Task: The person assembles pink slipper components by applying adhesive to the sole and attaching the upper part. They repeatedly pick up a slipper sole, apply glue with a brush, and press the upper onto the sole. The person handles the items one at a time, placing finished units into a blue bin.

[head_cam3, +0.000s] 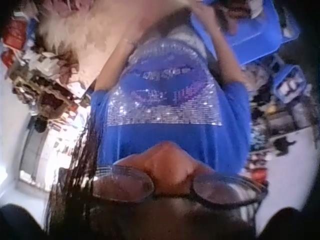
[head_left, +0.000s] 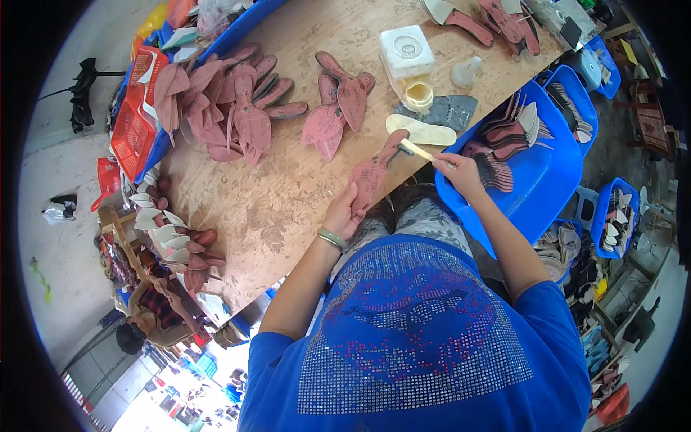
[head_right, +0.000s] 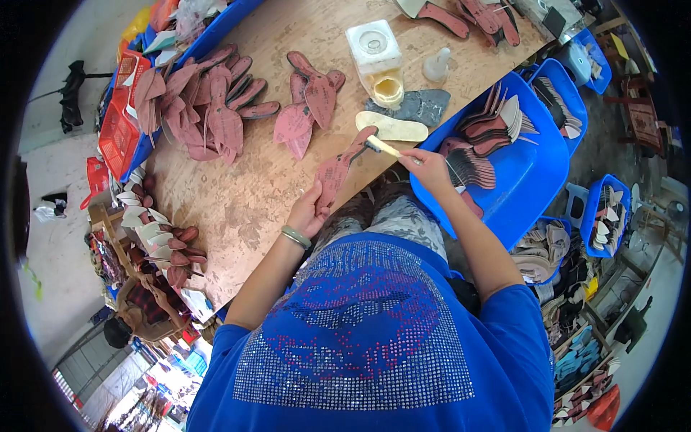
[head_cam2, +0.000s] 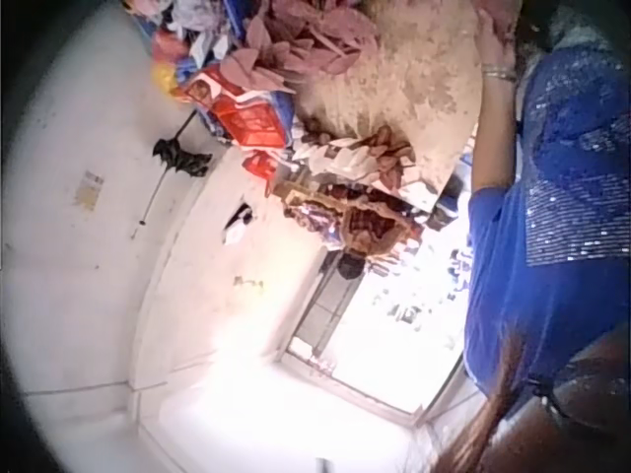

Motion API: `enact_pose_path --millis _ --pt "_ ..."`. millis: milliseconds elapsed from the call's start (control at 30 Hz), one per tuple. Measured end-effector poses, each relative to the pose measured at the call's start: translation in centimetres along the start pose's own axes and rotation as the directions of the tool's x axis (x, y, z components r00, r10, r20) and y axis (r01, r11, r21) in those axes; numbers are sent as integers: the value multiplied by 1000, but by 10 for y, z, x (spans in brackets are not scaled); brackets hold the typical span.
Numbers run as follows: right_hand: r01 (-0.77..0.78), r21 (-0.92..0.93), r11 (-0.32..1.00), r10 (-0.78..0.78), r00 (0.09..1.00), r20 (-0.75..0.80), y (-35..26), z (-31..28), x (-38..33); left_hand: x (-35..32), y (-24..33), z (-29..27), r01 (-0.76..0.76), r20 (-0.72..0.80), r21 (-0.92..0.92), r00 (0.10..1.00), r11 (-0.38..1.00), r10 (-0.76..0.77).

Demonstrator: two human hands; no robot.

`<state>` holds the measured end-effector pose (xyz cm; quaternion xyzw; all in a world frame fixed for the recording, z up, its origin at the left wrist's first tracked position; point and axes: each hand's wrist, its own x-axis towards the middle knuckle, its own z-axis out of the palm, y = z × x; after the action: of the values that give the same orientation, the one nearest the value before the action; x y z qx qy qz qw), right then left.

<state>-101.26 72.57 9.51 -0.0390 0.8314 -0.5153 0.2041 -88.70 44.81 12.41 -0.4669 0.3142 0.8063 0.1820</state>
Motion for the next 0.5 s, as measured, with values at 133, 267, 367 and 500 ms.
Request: enact_pose_path --millis 133,267,367,500 --pt "-63 -262 963 64 998 -6 3 -2 25 8 14 -18 -70 -30 326 996 943 85" --pt "76 -432 899 -90 996 -13 1 6 50 9 34 -16 -235 52 629 964 741 261" --pt "178 -453 873 -205 979 -11 -3 13 66 8 48 -9 -286 110 761 942 583 318" --pt "335 -419 844 -316 942 117 -27 20 63 2 49 -1 -320 129 844 900 430 417"
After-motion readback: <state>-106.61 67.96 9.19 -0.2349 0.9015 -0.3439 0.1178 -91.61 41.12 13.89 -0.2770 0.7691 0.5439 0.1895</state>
